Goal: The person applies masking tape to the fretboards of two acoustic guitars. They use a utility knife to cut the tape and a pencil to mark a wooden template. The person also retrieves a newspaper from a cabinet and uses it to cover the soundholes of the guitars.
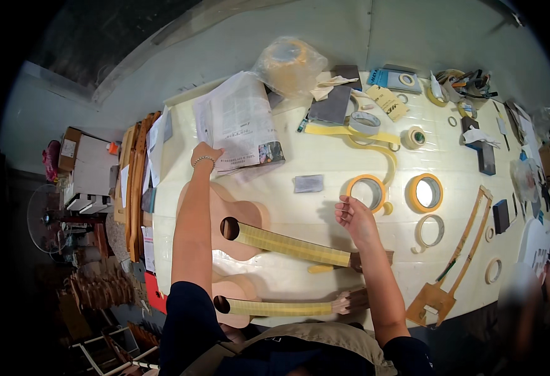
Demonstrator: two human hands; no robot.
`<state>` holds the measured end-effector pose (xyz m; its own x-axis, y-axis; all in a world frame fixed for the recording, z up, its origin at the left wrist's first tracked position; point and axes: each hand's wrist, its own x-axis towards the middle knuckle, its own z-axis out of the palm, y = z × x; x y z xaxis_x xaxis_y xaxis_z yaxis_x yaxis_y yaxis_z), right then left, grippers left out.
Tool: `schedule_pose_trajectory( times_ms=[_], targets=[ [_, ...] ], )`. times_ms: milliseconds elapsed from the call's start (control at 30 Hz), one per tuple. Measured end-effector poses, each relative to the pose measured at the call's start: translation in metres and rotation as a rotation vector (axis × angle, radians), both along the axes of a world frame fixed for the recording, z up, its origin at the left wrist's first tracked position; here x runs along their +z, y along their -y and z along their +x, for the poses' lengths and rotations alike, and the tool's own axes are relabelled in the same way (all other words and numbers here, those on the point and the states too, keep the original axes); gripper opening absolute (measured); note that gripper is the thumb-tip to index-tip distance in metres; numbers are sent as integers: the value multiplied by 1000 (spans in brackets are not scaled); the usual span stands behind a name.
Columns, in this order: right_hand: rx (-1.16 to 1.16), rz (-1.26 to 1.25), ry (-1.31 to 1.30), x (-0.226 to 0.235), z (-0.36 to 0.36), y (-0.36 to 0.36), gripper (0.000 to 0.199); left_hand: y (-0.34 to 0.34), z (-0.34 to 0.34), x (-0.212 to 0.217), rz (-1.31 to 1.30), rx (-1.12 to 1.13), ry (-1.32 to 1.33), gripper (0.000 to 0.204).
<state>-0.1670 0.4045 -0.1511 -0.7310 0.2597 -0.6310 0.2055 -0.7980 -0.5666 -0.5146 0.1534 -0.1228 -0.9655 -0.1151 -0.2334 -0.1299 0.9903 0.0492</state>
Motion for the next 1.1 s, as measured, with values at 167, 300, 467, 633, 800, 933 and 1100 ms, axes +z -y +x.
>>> schedule_pose_trajectory(
  times_ms=[167,300,467,633,800,933,1100],
  targets=[
    [-13,4,11,2,-1,2,25,5,0,-23,-38,-37,-241,54],
    [-6,-21,14,0,1,2,25,-8,-5,-30,17,107,-118,58],
    [-15,-10,19,-7,3,3,24,0,-30,-20,266,205,159,71],
    [-11,-21,-6,-8,0,7,25,39,-50,-65,854,311,202,50],
    [-14,-18,6,-5,7,-2,25,14,-22,24,1446,5,-30,30],
    [-37,10,19,-11,7,-1,25,-40,21,98,1244,-458,-120,29],
    [-50,26,36,-5,-4,9,24,-153,80,45,698,-758,-317,32]
  ],
)
